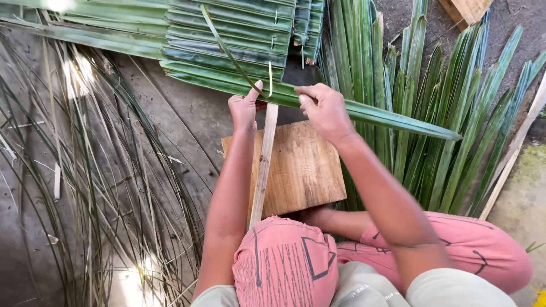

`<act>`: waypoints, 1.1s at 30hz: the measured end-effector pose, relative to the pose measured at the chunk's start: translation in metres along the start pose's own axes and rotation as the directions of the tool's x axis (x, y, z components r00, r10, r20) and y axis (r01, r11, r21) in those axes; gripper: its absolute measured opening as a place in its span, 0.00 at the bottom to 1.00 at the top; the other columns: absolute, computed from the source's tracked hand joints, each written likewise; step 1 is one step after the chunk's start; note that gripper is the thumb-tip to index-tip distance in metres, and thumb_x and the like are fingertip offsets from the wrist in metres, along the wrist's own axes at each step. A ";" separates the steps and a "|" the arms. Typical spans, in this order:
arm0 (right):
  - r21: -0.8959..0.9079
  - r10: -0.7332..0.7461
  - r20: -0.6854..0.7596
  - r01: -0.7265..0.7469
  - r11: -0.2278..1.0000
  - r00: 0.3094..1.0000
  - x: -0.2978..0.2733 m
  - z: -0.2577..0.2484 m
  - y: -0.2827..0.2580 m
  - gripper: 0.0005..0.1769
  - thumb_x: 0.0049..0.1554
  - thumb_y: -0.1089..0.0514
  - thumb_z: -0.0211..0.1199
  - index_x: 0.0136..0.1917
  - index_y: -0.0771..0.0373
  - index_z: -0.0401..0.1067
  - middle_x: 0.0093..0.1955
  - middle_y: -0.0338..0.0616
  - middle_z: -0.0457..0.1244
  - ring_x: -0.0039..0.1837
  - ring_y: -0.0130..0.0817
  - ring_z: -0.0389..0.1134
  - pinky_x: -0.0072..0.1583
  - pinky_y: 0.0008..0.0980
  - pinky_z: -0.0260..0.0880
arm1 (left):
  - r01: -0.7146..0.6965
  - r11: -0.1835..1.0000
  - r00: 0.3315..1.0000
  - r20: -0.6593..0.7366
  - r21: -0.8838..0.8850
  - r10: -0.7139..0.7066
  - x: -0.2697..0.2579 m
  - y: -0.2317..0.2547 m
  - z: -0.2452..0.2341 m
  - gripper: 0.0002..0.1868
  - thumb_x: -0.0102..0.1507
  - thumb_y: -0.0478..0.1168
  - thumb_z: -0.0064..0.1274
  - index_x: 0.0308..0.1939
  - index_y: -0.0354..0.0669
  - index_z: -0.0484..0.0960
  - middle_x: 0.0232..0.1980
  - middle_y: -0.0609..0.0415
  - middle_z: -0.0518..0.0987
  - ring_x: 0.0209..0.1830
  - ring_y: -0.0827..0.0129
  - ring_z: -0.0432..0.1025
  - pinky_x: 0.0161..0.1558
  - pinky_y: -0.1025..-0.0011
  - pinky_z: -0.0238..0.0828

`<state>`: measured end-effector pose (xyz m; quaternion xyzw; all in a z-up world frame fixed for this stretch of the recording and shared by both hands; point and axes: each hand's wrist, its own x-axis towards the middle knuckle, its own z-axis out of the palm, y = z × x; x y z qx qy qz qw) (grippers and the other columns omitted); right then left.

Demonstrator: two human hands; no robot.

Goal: Weaving palm leaves onto a wooden stick to create a thatched mat

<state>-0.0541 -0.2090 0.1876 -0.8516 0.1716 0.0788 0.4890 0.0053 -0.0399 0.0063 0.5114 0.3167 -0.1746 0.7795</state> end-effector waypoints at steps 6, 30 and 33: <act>-0.196 0.248 -0.195 -0.285 0.938 0.949 0.022 0.068 0.084 0.17 0.57 0.48 0.65 0.58 0.50 0.80 0.49 0.41 0.69 0.52 0.36 0.73 0.58 0.40 0.75 | 0.014 1.000 1.000 0.012 -0.023 -0.014 0.003 -0.005 -0.002 0.17 0.54 0.40 0.75 0.32 0.30 0.84 0.29 0.40 0.84 0.25 0.51 0.82 0.26 0.53 0.84; -0.157 0.480 -0.163 -0.503 0.850 0.862 0.038 0.071 0.054 0.26 0.49 0.36 0.71 0.55 0.52 0.80 0.45 0.36 0.73 0.56 0.43 0.73 0.59 0.40 0.75 | 0.017 0.998 1.000 0.007 -0.062 -0.016 0.014 -0.021 -0.009 0.16 0.55 0.40 0.74 0.34 0.31 0.83 0.29 0.40 0.84 0.25 0.51 0.82 0.24 0.56 0.85; -0.202 0.506 -0.143 -0.526 0.826 0.850 0.049 0.071 0.040 0.21 0.48 0.33 0.70 0.49 0.45 0.82 0.45 0.38 0.73 0.57 0.47 0.72 0.59 0.42 0.75 | 0.011 0.998 1.000 0.000 -0.064 -0.011 0.016 -0.026 -0.011 0.16 0.56 0.40 0.73 0.34 0.30 0.83 0.30 0.41 0.84 0.25 0.52 0.82 0.24 0.57 0.85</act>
